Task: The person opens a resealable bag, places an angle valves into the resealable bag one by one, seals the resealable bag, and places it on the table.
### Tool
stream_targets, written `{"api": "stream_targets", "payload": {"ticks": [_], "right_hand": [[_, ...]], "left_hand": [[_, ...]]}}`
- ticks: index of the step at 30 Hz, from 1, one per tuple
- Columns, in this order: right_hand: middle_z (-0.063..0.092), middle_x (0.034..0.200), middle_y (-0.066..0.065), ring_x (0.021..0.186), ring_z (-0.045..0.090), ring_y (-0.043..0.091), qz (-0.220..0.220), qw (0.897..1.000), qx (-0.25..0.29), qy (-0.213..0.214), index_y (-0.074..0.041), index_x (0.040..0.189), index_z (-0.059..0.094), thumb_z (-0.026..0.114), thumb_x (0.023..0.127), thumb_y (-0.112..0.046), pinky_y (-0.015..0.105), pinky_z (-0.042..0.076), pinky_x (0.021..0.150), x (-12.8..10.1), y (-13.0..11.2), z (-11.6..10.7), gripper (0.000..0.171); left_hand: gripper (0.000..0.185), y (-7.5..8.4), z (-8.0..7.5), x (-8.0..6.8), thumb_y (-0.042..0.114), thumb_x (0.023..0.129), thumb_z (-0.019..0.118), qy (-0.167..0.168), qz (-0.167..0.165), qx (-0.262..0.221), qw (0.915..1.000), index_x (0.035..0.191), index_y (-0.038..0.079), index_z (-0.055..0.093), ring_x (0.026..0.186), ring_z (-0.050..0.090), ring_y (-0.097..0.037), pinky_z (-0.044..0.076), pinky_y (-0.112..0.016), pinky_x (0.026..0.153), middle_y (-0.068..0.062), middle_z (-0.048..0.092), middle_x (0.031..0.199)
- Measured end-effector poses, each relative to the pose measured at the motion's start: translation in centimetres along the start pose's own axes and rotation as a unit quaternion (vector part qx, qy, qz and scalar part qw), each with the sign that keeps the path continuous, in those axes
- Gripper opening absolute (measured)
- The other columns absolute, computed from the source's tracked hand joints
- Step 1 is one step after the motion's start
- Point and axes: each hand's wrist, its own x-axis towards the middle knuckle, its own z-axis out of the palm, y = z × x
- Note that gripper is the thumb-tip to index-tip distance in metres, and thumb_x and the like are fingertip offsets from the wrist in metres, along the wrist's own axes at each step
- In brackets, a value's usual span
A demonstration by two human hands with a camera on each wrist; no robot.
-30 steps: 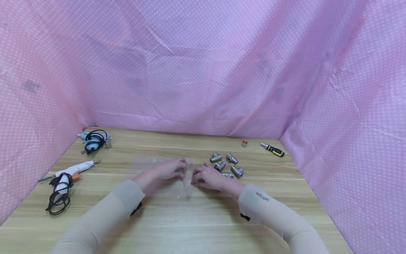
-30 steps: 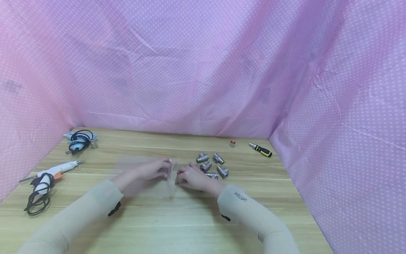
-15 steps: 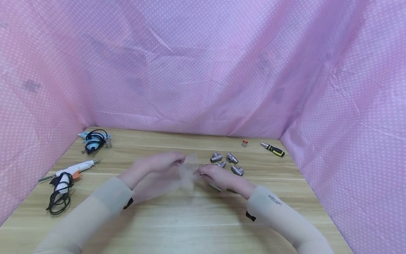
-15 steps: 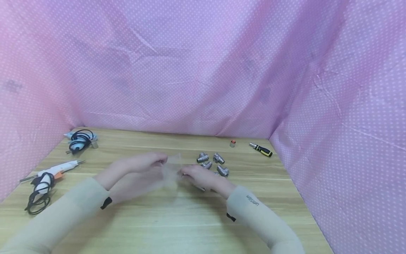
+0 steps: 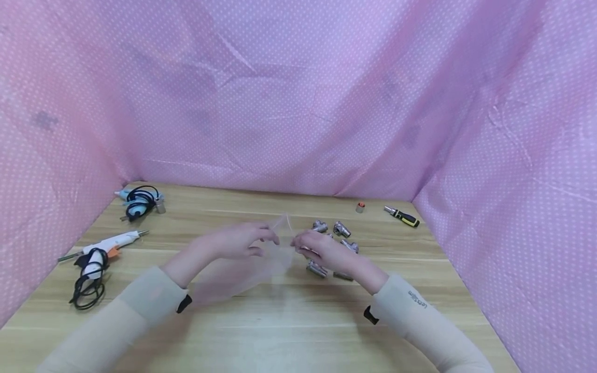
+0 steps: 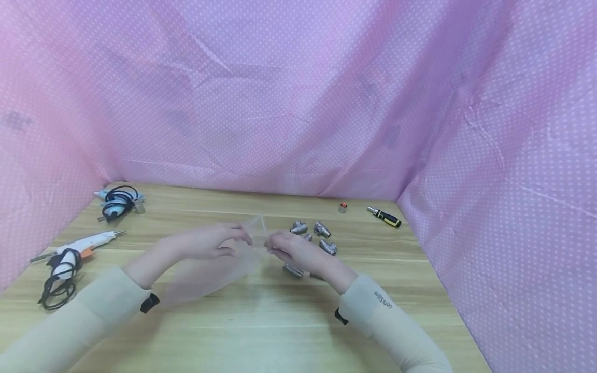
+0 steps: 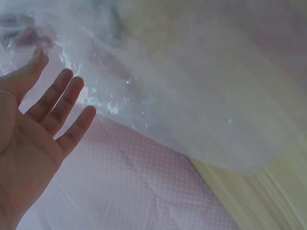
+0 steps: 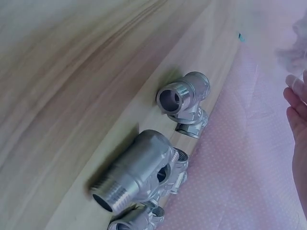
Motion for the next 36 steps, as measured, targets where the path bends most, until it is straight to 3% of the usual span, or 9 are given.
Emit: {"api": "stream_targets", "payload": {"ticks": [5,10,15,18,22,25,29,32,36], "right_hand": [[0.063,0.106,0.004,0.108,0.056,0.015,-0.047,0.999,-0.019,0.001,-0.005,0.099,0.062,0.058,0.091,-0.004,0.018,0.043,0.096,-0.1,0.0,-0.1,0.009],[0.062,0.100,0.000,0.106,0.056,0.016,-0.074,0.995,-0.062,0.002,-0.008,0.096,0.064,0.060,0.091,-0.010,0.022,0.042,0.099,-0.5,0.0,-0.2,0.008],[0.064,0.101,0.001,0.103,0.057,0.017,-0.071,0.993,-0.092,0.011,-0.009,0.098,0.066,0.060,0.091,-0.015,0.025,0.044,0.098,-1.2,0.2,-0.2,0.011],[0.064,0.101,0.002,0.102,0.058,0.018,-0.066,0.993,-0.096,0.018,-0.008,0.098,0.066,0.060,0.091,-0.013,0.026,0.045,0.097,-1.3,0.2,-0.1,0.011],[0.064,0.101,0.004,0.101,0.058,0.018,-0.065,0.992,-0.101,0.033,-0.007,0.096,0.067,0.061,0.091,-0.012,0.025,0.046,0.094,-1.2,0.2,0.1,0.010],[0.064,0.100,0.006,0.100,0.058,0.019,-0.068,0.991,-0.109,0.049,-0.006,0.094,0.068,0.062,0.090,-0.011,0.025,0.048,0.091,-0.9,0.1,0.1,0.009],[0.065,0.097,0.006,0.095,0.058,0.018,-0.066,0.989,-0.116,0.062,-0.005,0.092,0.069,0.062,0.089,-0.011,0.024,0.050,0.087,-0.7,-0.1,0.1,0.009],[0.064,0.097,0.004,0.095,0.058,0.017,-0.060,0.990,-0.117,0.059,-0.006,0.093,0.070,0.062,0.090,-0.012,0.021,0.050,0.085,-0.5,-0.3,0.3,0.010],[0.064,0.100,0.003,0.098,0.057,0.015,-0.054,0.990,-0.119,0.046,-0.007,0.097,0.071,0.063,0.090,-0.012,0.018,0.049,0.085,-0.4,-0.2,0.5,0.012]], "left_hand": [[0.011,-0.1,0.4,0.2,0.025,0.084,0.070,0.046,0.030,0.035,0.9979,0.087,0.015,0.068,0.087,0.059,-0.008,0.051,-0.025,0.080,0.007,0.059,0.095],[0.032,-0.5,-0.2,-0.1,0.036,0.078,0.073,0.085,0.065,0.063,0.9922,0.060,0.020,0.052,0.072,0.047,-0.002,0.048,-0.020,0.069,0.011,0.052,0.078],[0.046,-0.5,-0.8,-0.5,0.047,0.075,0.073,0.155,0.091,0.081,0.9804,0.053,0.019,0.043,0.064,0.040,-0.003,0.050,-0.026,0.075,0.011,0.046,0.068],[0.048,-0.4,-0.7,-0.8,0.046,0.074,0.074,0.198,0.063,0.090,0.9740,0.051,0.019,0.043,0.060,0.038,-0.002,0.047,-0.022,0.063,0.010,0.045,0.063],[0.048,0.0,-0.4,-1.0,0.044,0.072,0.077,0.239,-0.021,0.087,0.9670,0.048,0.018,0.045,0.054,0.037,-0.004,0.037,-0.019,0.049,0.008,0.044,0.058],[0.047,0.6,-0.3,-0.9,0.051,0.069,0.077,0.255,-0.072,0.089,0.9602,0.051,0.015,0.053,0.056,0.044,-0.008,0.042,-0.020,0.052,0.005,0.050,0.063],[0.050,1.7,0.0,-0.5,0.063,0.065,0.074,0.259,-0.089,0.092,0.9573,0.074,0.015,0.066,0.086,0.060,-0.018,0.052,-0.031,0.077,-0.001,0.065,0.094],[0.058,2.2,0.4,-0.1,0.069,0.065,0.070,0.236,-0.086,0.077,0.9648,0.094,0.019,0.066,0.113,0.053,-0.024,0.043,-0.045,0.098,-0.003,0.060,0.121],[0.064,2.4,0.8,0.3,0.072,0.065,0.067,0.189,-0.089,0.067,0.9757,0.106,0.023,0.066,0.125,0.044,-0.025,0.034,-0.053,0.103,-0.002,0.051,0.136]]}}
